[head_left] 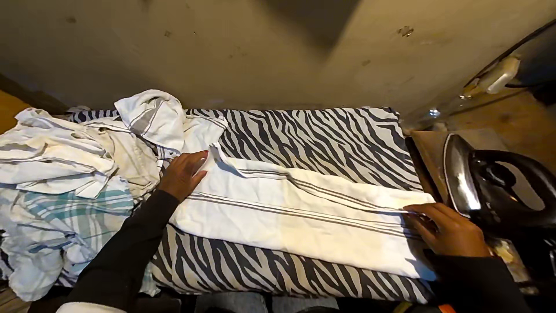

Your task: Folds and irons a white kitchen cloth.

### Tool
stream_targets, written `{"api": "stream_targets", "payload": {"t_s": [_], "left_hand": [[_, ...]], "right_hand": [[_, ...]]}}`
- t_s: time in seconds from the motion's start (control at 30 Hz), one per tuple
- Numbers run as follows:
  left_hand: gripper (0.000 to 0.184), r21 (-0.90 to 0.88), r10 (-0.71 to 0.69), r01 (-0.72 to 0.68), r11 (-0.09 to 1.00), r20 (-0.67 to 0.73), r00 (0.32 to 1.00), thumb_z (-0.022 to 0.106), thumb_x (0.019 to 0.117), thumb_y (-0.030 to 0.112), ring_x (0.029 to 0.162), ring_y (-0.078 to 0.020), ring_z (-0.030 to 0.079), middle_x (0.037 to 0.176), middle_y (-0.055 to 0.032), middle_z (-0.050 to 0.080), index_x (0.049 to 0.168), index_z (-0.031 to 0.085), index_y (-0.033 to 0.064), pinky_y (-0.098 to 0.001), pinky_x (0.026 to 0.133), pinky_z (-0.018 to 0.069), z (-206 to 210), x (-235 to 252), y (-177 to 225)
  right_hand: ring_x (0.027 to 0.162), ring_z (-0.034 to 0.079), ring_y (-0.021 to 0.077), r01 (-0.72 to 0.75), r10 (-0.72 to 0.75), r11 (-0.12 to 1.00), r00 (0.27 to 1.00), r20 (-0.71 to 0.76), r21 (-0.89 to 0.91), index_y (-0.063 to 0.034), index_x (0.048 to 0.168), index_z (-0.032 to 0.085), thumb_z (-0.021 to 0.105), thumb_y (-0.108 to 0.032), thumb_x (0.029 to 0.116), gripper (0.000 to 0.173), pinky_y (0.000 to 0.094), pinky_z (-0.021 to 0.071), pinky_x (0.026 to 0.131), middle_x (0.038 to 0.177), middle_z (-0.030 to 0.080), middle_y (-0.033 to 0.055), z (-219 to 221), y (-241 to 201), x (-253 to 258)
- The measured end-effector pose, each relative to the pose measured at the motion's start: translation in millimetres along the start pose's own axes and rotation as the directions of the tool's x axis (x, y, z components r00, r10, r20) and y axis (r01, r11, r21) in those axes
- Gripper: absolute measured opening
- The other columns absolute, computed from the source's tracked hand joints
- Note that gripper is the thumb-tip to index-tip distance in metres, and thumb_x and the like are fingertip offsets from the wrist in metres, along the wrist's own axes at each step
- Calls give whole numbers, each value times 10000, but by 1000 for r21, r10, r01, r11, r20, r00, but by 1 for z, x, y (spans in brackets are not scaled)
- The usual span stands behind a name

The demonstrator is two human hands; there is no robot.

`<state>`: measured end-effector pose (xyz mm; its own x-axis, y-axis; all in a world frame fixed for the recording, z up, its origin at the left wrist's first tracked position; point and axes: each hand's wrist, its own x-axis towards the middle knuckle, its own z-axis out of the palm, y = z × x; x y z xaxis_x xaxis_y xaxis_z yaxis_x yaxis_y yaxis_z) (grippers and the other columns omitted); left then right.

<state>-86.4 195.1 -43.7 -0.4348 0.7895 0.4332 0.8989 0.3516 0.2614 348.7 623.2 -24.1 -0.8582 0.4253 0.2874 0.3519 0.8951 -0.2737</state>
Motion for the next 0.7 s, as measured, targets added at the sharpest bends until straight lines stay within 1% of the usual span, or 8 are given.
{"api": "stream_targets", "payload": {"t_s": [0.1,0.23,0.3,0.37,0.43,0.5,0.6,0.7], "left_hand": [[381,31,71,-72,997,12,997,672,944,160,1091,-446,660,1200,-223,691,1311,674,58,-612,903,513,-1,5,10],[389,162,199,-208,965,68,978,595,1003,171,1236,-500,568,1411,-238,586,1382,650,236,-657,967,430,-4,15,20],[352,157,277,-294,943,120,953,608,980,95,1178,-438,628,1238,-200,692,1298,712,202,-631,975,438,0,19,18],[190,105,297,-308,946,108,949,619,960,85,1079,-376,686,1022,-148,747,1067,776,92,-600,969,466,1,19,6],[189,42,201,-201,979,2,980,624,936,44,1091,-403,673,1039,-145,762,1022,790,62,-615,969,452,-7,16,-7],[239,72,140,-136,988,-49,989,633,903,-10,1116,-415,646,1084,-122,764,1030,804,97,-610,953,427,-17,7,-18],[253,105,160,-167,980,71,985,647,907,-5,1151,-422,645,1148,-124,754,1072,803,106,-624,975,438,-16,-11,-25],[262,141,154,-166,976,93,984,651,933,52,1179,-387,647,1221,-108,738,1143,788,126,-597,997,435,-12,-23,-27]], "right_hand": [[837,694,489,14,-14,1000,1000,-12,8,78,1046,734,625,-61,904,227,631,550,752,1008,695,321,-1,-1,2],[773,688,459,35,-34,999,999,-38,16,91,1040,732,604,-104,931,257,582,561,702,985,695,324,-4,-5,7],[779,688,458,38,-37,999,999,-29,14,97,1049,727,605,-100,939,256,578,562,708,991,691,328,-5,-4,7],[801,692,453,59,-59,998,997,-52,2,104,1047,723,595,-95,943,259,550,572,736,987,691,330,-10,-7,7],[810,691,435,88,-88,996,993,-77,-9,109,1043,720,589,-82,946,251,493,580,751,983,691,330,-17,-9,7],[805,694,421,94,-94,996,995,-34,-7,97,1027,729,618,-62,933,215,485,586,744,972,697,315,-17,-9,2],[829,695,477,65,-64,998,994,93,-7,80,1023,744,666,-2,888,177,608,549,770,979,703,318,-10,-9,-5],[829,686,487,76,-74,997,994,75,-29,84,1038,742,649,-4,880,204,592,550,761,985,691,337,-9,-6,-6]]}}
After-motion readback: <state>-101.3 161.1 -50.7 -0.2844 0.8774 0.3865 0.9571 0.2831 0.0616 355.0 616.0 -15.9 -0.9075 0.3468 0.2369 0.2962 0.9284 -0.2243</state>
